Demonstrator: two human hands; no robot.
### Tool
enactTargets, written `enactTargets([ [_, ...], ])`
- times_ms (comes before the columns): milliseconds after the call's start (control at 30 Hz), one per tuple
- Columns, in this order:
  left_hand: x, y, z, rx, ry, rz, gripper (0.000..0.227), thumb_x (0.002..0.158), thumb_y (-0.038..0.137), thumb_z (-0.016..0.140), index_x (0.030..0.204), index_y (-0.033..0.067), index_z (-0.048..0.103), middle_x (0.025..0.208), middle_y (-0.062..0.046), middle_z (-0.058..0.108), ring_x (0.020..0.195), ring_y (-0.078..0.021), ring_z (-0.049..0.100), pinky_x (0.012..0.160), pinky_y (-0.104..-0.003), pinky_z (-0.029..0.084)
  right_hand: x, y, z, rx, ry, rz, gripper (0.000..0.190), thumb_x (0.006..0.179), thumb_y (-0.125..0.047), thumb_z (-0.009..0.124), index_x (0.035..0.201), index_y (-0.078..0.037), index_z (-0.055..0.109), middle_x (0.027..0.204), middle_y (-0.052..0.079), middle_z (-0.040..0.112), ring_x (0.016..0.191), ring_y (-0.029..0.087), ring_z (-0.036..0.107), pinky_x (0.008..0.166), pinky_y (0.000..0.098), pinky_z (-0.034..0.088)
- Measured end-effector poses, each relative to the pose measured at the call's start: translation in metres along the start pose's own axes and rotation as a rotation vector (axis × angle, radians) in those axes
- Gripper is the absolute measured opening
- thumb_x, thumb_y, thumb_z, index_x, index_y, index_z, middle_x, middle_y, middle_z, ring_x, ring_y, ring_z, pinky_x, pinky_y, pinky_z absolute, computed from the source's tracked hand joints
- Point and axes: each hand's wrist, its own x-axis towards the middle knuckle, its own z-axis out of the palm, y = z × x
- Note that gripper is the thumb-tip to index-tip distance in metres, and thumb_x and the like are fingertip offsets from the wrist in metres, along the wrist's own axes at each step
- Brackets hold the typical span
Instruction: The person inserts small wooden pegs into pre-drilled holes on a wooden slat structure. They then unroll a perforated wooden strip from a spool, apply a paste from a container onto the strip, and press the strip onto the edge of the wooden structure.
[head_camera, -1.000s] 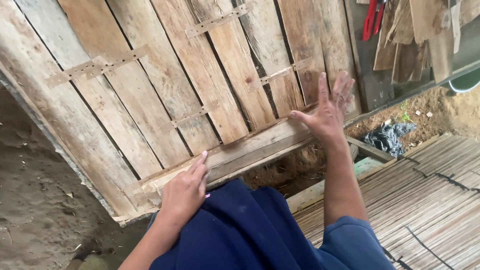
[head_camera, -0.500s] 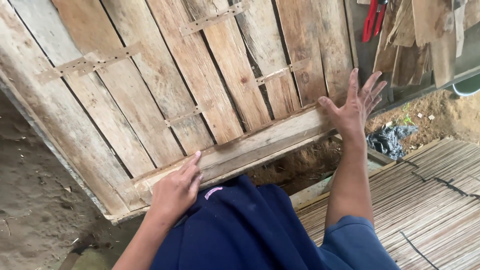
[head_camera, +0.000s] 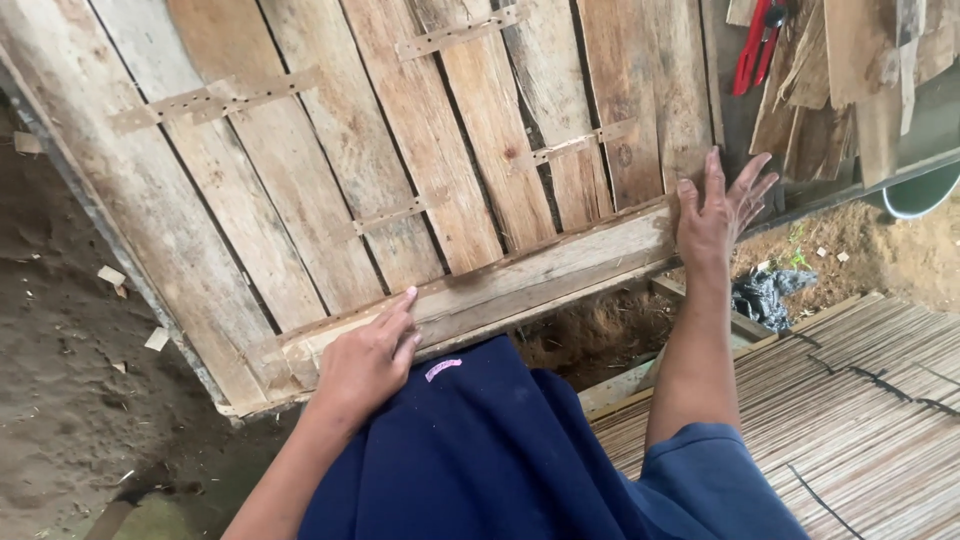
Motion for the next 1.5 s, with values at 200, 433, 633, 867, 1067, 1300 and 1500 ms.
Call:
enactTargets([
  [200,-0.015,-0.030,0.016,-0.067,0.107,-0.030,0.020,0.089,0.038,0.065,0.103,0.0229,0.066,0.152,0.010,0.056,0.100,-0.0375,0.071,0.074,-0.056,0.057,-0.028,-0.081,-0.034,0.055,0.199,-0.033,0.046,0.111,-0.003,0.063,0.155,-0.013,0.057,0.167,0.013,0.005,0.149,0.033,-0.010,0.120,0.0681,-0.002],
  [433,-0.051,-0.054,-0.014,-0.624,0.263,0.101,0.027,0.091,0.019,0.069,0.118,0.0169,0.070,0.155,-0.011,0.052,0.121,-0.0460,0.063,0.096,-0.051,0.057,-0.156,-0.255,-0.034,0.353,0.177,-0.749,0.034,0.086,0.002,0.075,0.120,0.003,0.073,0.098,0.020,0.053,0.100,0.040,0.050,0.098,0.0476,0.042],
  [633,-0.066,-0.058,-0.042,-1.146,0.144,0.141,0.042,0.086,0.000,0.069,0.127,0.0102,0.069,0.164,-0.019,0.026,0.128,-0.0519,0.056,0.103,-0.060,0.050,-0.224,-0.305,-0.037,0.763,-0.425,-0.891,0.037,0.086,-0.022,0.080,0.122,-0.017,0.072,0.148,0.009,0.057,0.151,0.041,0.032,0.120,0.0679,0.012],
  [867,-0.092,-0.057,-0.072,-1.150,0.125,0.233,0.041,0.086,-0.001,0.063,0.124,0.0110,0.074,0.167,-0.019,0.025,0.130,-0.0440,0.057,0.104,-0.049,0.052,-0.265,-0.339,-0.064,0.510,0.145,-1.087,0.017,0.081,-0.020,0.089,0.090,-0.020,0.075,0.129,0.000,0.070,0.138,0.034,0.051,0.124,0.0569,0.021],
  [1067,-0.111,-0.065,-0.089,-1.067,0.086,0.253,0.040,0.083,0.002,0.064,0.118,0.0167,0.079,0.168,-0.014,0.030,0.146,-0.0437,0.038,0.116,-0.051,0.038,-0.298,-0.349,-0.082,0.350,0.315,-1.179,0.008,0.089,-0.015,0.079,0.085,-0.014,0.072,0.132,0.003,0.069,0.138,0.036,0.051,0.124,0.0635,0.019],
  [1300,-0.102,-0.080,-0.076,-1.490,0.008,-0.032,0.088,0.078,-0.014,0.053,0.159,0.0171,0.039,0.172,-0.019,0.012,0.098,-0.0344,0.072,0.070,-0.028,0.065,-0.328,-0.358,-0.092,0.204,0.332,-1.277,0.010,0.097,-0.018,0.068,0.092,-0.010,0.071,0.135,0.005,0.065,0.145,0.037,0.040,0.124,0.0672,0.010],
  [1500,-0.086,-0.111,-0.089,-1.564,0.029,-0.132,0.064,0.089,0.009,0.060,0.151,0.0191,0.051,0.163,-0.012,0.037,0.129,-0.0405,0.062,0.071,-0.052,0.067,-0.348,-0.366,-0.105,0.255,0.275,-1.252,0.010,0.094,-0.015,0.070,0.087,-0.008,0.068,0.141,0.009,0.064,0.143,0.041,0.043,0.123,0.0660,0.014],
])
